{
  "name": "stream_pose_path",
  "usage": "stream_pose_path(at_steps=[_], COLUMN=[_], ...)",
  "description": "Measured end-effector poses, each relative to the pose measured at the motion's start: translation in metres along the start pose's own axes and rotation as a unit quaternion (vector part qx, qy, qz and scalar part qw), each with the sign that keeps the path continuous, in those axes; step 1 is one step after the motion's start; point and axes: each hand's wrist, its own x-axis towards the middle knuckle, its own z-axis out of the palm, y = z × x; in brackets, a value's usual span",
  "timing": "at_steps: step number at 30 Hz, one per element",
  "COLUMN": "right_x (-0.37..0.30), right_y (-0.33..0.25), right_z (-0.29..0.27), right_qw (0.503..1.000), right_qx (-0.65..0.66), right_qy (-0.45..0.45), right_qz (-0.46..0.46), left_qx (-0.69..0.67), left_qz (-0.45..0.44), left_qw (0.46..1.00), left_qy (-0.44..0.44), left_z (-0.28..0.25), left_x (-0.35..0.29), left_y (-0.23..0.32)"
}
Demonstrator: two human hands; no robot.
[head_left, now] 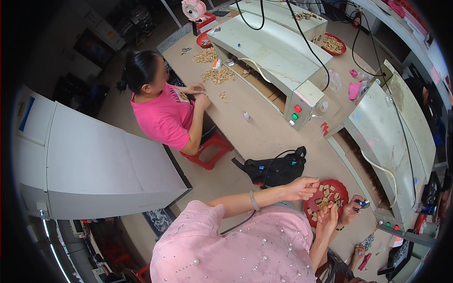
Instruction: The person assembles small electronic components and plastic parts by hand, taking them from trays and bins.
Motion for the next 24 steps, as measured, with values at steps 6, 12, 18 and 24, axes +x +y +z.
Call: stream_pose_path(at_steps=[6,12,18,24], right_x=[-0.019,-0.039,-0.076,-0.044], right_y=[0.003,-0.015,-0.028,-0.038], right_z=[0.01,0.024,0.009,-0.037], right_qw=[0.999,0.964,0.883,0.653], right_qx=[-0.043,-0.263,-0.293,-0.545], right_qy=[0.013,-0.012,0.238,0.343], right_qz=[0.01,-0.031,-0.279,-0.398], left_qx=[-0.005,0.423,0.53,0.658], left_qz=[-0.014,0.098,0.038,0.126], left_qw=[1.0,0.896,0.847,0.74], left_qy=[0.002,0.089,-0.005,-0.06], left_z=[0.001,0.025,0.059,0.075], left_x=[0.0,0.006,0.042,0.079], left_y=[-0.008,-0.002,-0.023,-0.045])
